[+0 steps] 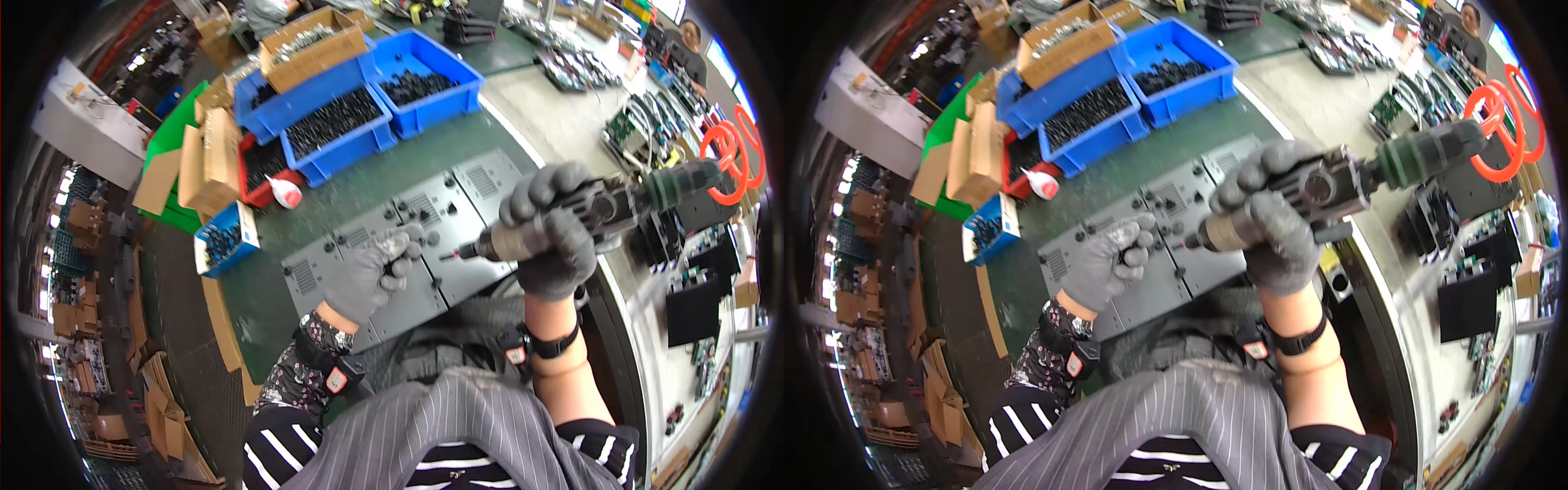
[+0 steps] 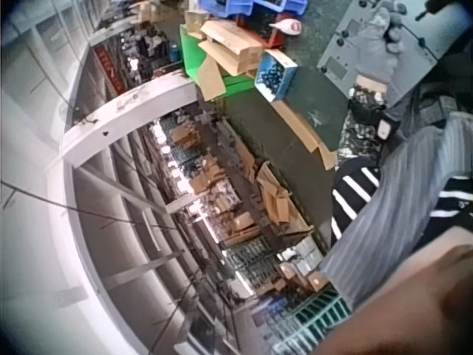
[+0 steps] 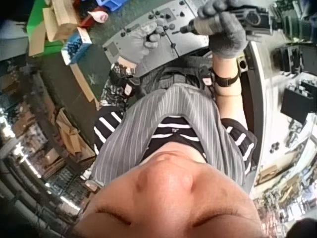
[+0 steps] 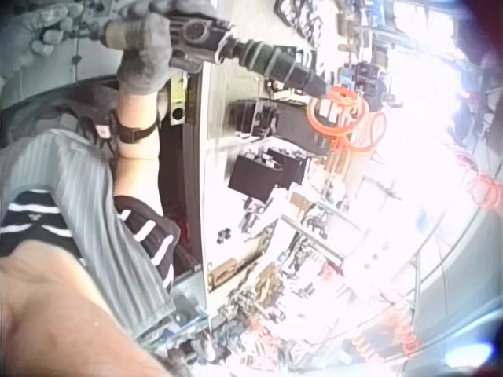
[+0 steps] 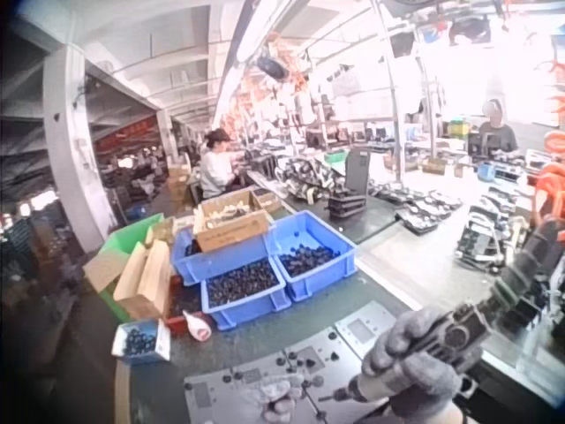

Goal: Manually assemble electronic components and secure with screws using a pneumatic screwdriver.

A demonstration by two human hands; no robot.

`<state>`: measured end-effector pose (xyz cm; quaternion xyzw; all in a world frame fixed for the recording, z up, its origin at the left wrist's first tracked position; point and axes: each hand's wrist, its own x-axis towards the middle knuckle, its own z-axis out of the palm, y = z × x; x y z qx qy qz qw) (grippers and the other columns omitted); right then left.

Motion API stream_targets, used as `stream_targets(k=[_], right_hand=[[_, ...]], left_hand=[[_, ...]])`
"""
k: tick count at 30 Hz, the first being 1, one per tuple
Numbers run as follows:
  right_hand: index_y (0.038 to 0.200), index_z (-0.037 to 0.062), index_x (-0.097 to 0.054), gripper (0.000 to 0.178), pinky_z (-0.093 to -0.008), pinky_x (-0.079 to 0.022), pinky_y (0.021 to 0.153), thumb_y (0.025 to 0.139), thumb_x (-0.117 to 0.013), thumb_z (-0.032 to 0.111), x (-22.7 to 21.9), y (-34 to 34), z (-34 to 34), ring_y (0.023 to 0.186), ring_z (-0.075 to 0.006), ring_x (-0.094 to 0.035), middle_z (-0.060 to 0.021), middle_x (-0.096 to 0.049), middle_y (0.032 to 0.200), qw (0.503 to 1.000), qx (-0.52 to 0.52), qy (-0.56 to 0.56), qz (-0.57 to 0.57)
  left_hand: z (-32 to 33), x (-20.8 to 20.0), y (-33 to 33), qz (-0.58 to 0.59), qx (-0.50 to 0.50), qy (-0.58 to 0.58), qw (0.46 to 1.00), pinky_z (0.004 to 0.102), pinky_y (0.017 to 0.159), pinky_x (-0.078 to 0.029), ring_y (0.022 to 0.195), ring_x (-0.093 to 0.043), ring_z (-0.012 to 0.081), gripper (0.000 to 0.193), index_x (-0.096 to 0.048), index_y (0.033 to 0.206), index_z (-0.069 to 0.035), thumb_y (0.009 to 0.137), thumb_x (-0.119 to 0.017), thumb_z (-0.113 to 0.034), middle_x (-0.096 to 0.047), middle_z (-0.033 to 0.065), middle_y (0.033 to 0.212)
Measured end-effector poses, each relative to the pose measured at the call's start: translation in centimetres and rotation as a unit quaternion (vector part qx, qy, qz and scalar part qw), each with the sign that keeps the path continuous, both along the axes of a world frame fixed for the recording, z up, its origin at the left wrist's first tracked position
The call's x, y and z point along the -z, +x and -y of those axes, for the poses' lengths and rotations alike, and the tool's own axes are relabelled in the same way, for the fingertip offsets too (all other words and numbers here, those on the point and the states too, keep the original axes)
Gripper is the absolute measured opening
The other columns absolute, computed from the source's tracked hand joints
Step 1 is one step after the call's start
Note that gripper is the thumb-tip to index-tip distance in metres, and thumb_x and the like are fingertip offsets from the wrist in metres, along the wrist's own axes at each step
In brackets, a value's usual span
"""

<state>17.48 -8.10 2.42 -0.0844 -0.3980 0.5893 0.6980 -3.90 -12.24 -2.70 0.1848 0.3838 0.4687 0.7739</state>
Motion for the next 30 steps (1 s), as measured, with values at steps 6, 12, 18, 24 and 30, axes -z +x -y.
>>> stream_targets(k=[6,12,18,24,30], right_hand=[[0.107,0.0092,-0.044,0.040,-0.0331,-0.041,0.064,0.071,-0.061,0.015,-0.7,-0.3,0.4,0.072,-0.0169,-0.044,-0.0052,-0.042,0.088,0.999,0.021,0.034,-0.015],[0.104,0.0113,-0.044,0.039,-0.0331,-0.042,0.063,0.070,-0.062,0.016,-0.5,0.3,1.5,0.071,-0.0172,-0.046,-0.0052,-0.042,0.086,0.998,0.055,0.028,0.005],[0.101,0.0132,-0.043,0.037,-0.0336,-0.043,0.063,0.070,-0.063,0.016,0.0,0.4,1.8,0.071,-0.0172,-0.046,-0.0047,-0.041,0.085,0.997,0.072,0.035,0.008],[0.104,0.0113,-0.043,0.037,-0.0324,-0.041,0.064,0.073,-0.062,0.018,0.7,1.7,0.7,0.075,-0.0166,-0.045,-0.0046,-0.042,0.087,0.996,0.072,0.054,-0.008],[0.110,0.0092,-0.049,0.034,-0.0361,-0.046,0.075,0.078,-0.060,0.012,2.2,4.5,-2.1,0.080,-0.0186,-0.053,-0.0058,-0.050,0.090,0.992,0.095,0.004,-0.082]], left_hand=[[0.6,1.4,2.7,0.112,0.005,-0.028,0.993,0.0136,0.042,-0.031,0.057,-0.040,0.0020,0.027,-0.053,0.115,-0.001,0.098,-0.047,-0.021,-0.054,0.0011,0.084],[1.1,1.5,4.7,0.083,-0.003,-0.048,0.995,0.0155,0.040,-0.029,0.050,-0.036,0.0032,0.032,-0.056,0.104,-0.002,0.096,-0.050,-0.033,-0.051,0.0013,0.075],[1.5,1.3,5.5,0.099,-0.006,-0.046,0.994,0.0158,0.042,-0.028,0.054,-0.037,0.0030,0.035,-0.056,0.104,-0.001,0.095,-0.052,-0.035,-0.049,0.0001,0.075],[1.4,2.1,5.7,0.039,0.002,0.037,0.999,0.0143,0.049,-0.033,0.059,-0.039,0.0028,0.036,-0.057,0.111,-0.002,0.095,-0.054,-0.033,-0.054,0.0000,0.081],[-4.3,1.4,3.3,-0.607,0.071,0.383,0.693,0.0301,0.063,-0.047,0.068,-0.059,0.0172,0.028,-0.065,0.102,-0.005,0.087,-0.059,-0.028,-0.065,0.0058,0.085]])
